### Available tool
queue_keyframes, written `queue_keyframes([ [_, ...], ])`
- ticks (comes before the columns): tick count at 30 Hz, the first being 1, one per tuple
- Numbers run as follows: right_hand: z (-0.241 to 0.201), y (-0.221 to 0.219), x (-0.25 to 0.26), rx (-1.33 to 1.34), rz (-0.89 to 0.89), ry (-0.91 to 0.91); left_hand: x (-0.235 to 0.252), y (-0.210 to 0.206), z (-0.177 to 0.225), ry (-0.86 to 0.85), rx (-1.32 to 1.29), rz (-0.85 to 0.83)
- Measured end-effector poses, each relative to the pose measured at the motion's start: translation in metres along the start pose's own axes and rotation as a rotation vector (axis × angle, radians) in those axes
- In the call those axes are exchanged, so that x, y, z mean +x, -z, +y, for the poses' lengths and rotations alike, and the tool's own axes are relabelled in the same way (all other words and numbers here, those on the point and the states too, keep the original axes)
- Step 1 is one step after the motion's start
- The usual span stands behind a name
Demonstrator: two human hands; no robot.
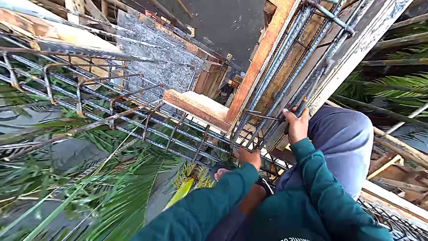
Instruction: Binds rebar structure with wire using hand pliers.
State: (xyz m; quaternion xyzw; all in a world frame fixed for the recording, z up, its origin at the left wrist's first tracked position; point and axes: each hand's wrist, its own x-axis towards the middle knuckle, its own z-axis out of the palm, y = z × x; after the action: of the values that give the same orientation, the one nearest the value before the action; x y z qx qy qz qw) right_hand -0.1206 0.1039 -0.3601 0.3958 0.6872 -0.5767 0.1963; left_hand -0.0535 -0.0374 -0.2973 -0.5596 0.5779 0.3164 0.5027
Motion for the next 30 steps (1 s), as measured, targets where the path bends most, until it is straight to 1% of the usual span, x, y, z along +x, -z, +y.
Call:
queue_keyframes([
  [3, -0.001, 0.000, 0.022, 0.229, -0.022, 0.087, -0.015, -0.021, 0.027, 0.069, -0.197, 0.102],
  [6, -0.009, 0.002, 0.031, 0.391, -0.067, 0.001, -0.019, -0.036, 0.052, 0.074, -0.400, 0.167],
  [9, -0.016, 0.001, 0.031, 0.474, -0.117, -0.061, -0.014, -0.043, 0.044, 0.030, -0.460, 0.212],
  [12, -0.018, 0.000, 0.032, 0.477, -0.140, -0.078, -0.007, -0.031, 0.028, -0.079, -0.359, 0.219],
  [16, -0.018, 0.001, 0.034, 0.480, -0.163, -0.107, 0.017, -0.033, 0.004, -0.260, -0.180, 0.364],
  [19, -0.018, 0.006, 0.027, 0.395, -0.186, -0.128, 0.016, -0.035, 0.008, -0.295, -0.134, 0.404],
  [20, -0.015, 0.009, 0.025, 0.386, -0.205, -0.128, 0.014, -0.037, 0.008, -0.329, -0.102, 0.403],
  [22, -0.009, 0.013, 0.026, 0.397, -0.237, -0.128, 0.009, -0.041, 0.011, -0.461, -0.011, 0.367],
  [24, -0.006, 0.014, 0.026, 0.395, -0.233, -0.124, 0.006, -0.044, 0.011, -0.520, 0.081, 0.315],
  [25, -0.007, 0.013, 0.025, 0.388, -0.236, -0.123, 0.008, -0.045, 0.006, -0.537, 0.085, 0.317],
  [27, -0.013, 0.011, 0.029, 0.367, -0.239, -0.106, 0.016, -0.041, 0.006, -0.557, -0.021, 0.326],
  [30, -0.019, 0.022, 0.026, 0.167, -0.168, -0.101, 0.014, -0.020, 0.002, -0.452, -0.187, 0.306],
])
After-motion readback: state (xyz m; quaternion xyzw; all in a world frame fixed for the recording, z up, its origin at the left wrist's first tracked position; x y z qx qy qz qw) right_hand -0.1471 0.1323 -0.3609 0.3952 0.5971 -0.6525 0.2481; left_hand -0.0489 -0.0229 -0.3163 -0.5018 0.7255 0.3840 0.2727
